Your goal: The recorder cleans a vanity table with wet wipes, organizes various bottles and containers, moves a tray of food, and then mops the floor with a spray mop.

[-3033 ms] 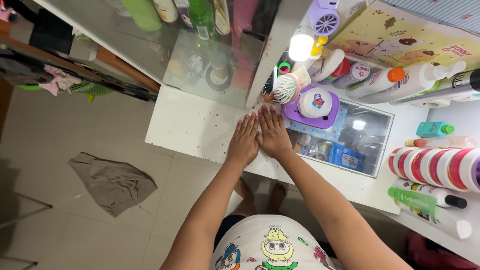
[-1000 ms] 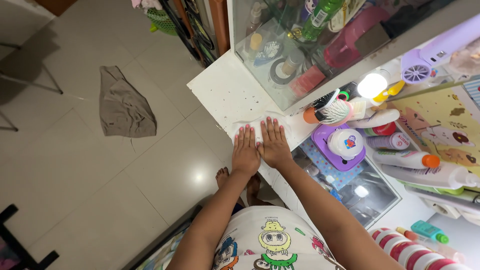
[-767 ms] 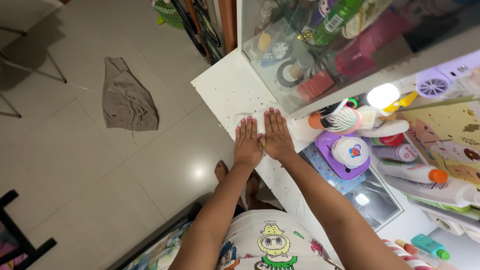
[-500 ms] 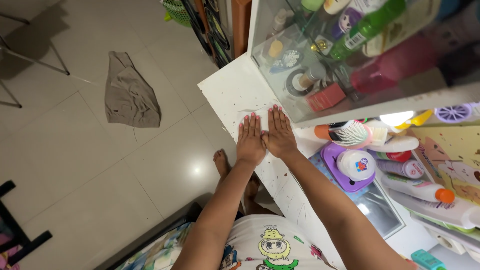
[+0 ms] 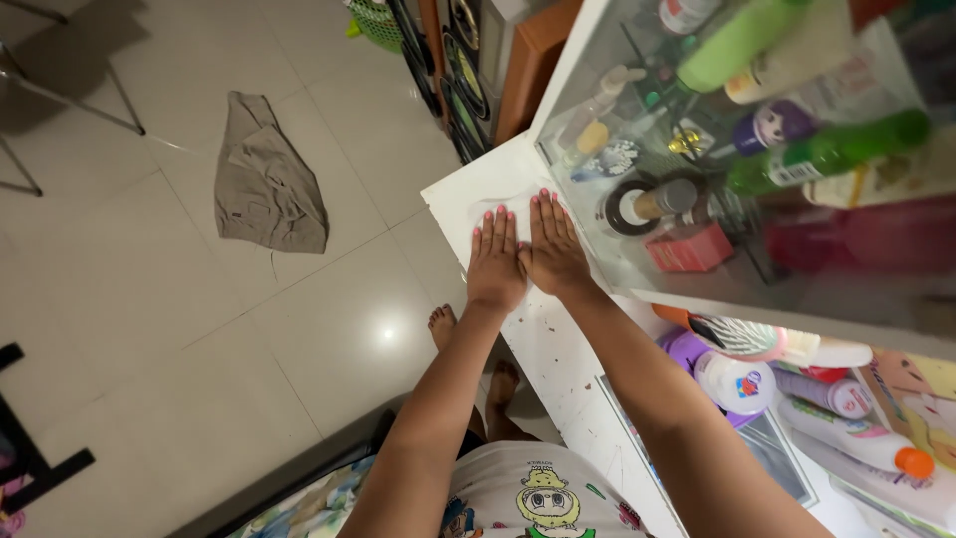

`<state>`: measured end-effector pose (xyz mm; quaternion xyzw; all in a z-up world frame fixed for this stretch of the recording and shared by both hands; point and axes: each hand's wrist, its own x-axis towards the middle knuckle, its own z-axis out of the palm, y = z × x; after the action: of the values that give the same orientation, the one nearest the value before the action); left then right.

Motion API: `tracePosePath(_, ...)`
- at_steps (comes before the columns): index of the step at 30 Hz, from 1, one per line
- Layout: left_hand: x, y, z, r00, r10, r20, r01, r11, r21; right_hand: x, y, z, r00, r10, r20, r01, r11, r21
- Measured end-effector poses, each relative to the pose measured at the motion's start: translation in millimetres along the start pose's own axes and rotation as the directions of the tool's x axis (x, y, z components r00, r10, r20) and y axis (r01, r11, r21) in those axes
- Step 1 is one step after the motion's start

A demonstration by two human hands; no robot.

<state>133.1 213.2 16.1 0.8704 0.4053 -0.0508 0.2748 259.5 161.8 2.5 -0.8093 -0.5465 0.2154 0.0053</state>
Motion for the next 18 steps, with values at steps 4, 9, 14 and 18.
tracePosePath(4, 26.1, -15.4, -10.6, 1.000, -0.009, -0.024, 0.010, 1.000, 0.023, 31.7, -12.4, -12.2, 1.000, -0.004, 0.011, 0.004, 1.000, -0.015)
tracePosePath(9, 49.0, -30.0, -21.9, 0.999, 0.013, -0.053, -0.011, 0.999, 0.046, 57.7, -22.6, -22.5, 1.000, 0.007, 0.014, -0.008, 1.000, 0.015)
tracePosePath(14, 66.0, -39.8, -29.8, 0.998, 0.012, -0.062, -0.011, 1.000, 0.027, 78.0, -28.2, -27.8, 1.000, -0.005, 0.011, 0.005, 1.000, 0.013)
tracePosePath(18, 73.4, -43.9, -39.8, 0.998, 0.013, -0.057, -0.014, 1.000, -0.002, 88.8, -32.9, -30.7, 1.000, -0.014, -0.012, 0.014, 1.000, 0.008)
